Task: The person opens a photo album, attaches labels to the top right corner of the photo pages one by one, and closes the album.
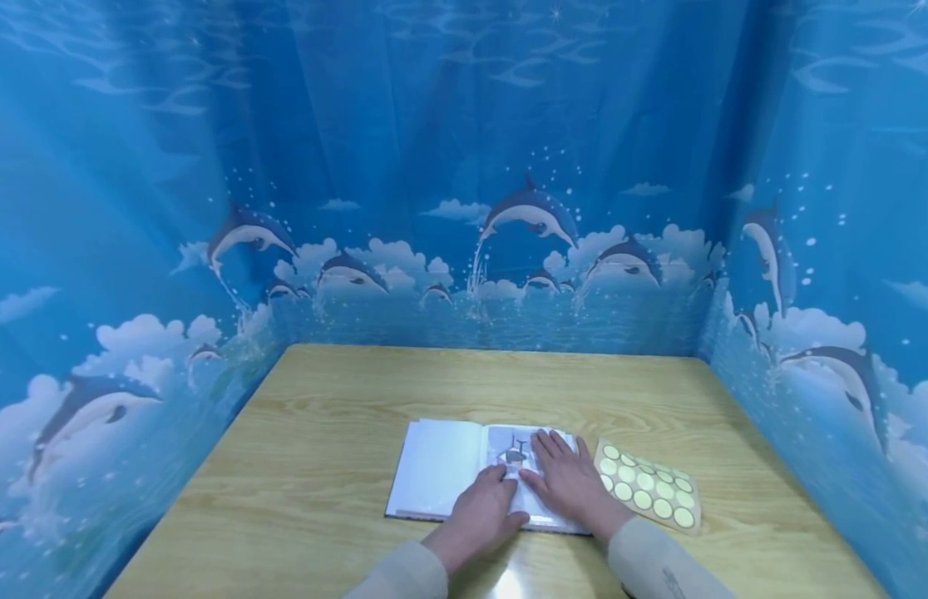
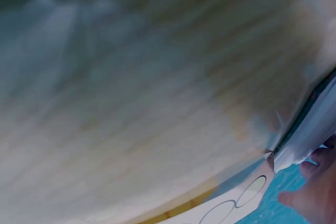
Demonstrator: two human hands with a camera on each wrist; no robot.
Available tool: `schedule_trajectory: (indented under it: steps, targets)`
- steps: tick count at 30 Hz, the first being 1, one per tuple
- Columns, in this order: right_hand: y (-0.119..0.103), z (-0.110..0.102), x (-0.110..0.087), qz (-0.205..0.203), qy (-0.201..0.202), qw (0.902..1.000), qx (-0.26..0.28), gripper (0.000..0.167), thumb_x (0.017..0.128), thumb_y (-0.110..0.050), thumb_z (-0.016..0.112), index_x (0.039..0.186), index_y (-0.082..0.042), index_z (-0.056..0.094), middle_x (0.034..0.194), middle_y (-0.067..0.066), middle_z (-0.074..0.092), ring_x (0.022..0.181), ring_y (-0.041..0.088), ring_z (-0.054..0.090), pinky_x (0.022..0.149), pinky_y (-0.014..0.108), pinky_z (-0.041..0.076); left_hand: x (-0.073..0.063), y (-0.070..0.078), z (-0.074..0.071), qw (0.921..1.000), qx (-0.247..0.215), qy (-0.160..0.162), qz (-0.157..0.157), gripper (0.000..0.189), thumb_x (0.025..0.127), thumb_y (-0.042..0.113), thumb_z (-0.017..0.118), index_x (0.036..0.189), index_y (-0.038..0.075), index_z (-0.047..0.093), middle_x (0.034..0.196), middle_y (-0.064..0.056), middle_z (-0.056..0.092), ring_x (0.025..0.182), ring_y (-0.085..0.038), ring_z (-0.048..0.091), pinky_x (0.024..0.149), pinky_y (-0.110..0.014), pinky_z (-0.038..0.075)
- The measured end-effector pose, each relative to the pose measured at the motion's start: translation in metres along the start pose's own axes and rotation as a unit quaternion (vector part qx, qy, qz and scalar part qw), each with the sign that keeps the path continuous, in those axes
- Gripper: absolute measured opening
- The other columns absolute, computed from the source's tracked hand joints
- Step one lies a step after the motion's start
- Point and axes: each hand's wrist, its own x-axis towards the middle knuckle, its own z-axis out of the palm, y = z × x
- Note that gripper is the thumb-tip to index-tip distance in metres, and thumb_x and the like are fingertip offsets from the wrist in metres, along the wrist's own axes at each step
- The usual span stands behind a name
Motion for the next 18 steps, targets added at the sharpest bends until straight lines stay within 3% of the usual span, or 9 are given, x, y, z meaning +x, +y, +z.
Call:
schedule_trajectory:
  steps: [9, 18]
  targets:
    - [0.0039, -0.0003, 0.0009, -0.002, 0.004, 1.0, 0.005, 0.069, 0.102, -0.052, 0.042, 0.148, -0.001, 0.042, 0.154, 0.019, 0.037, 0.143, 0.039, 0.031, 0.114, 0.066, 0.017, -0.0016, 0.0004, -0.003, 0.9998, 0.006, 0.01, 0.014, 0.053, 0.091, 0.041, 0.069, 0.126, 0.002, 0.064, 0.139, -0.018, 0.054, 0.129, -0.03, 0.05, 0.106, -0.037, 0.045]
    - [0.0058, 0.0022, 0.0061, 0.006, 0.005, 1.0, 0.006, 0.07, 0.102, -0.055, 0.039, 0.149, -0.003, 0.042, 0.156, 0.019, 0.034, 0.144, 0.039, 0.028, 0.115, 0.066, 0.015, -0.0022, 0.0013, -0.0038, 1.0, 0.004, 0.005, 0.007, 0.053, 0.091, 0.041, 0.069, 0.126, 0.002, 0.064, 0.14, -0.018, 0.053, 0.13, -0.03, 0.049, 0.107, -0.037, 0.044]
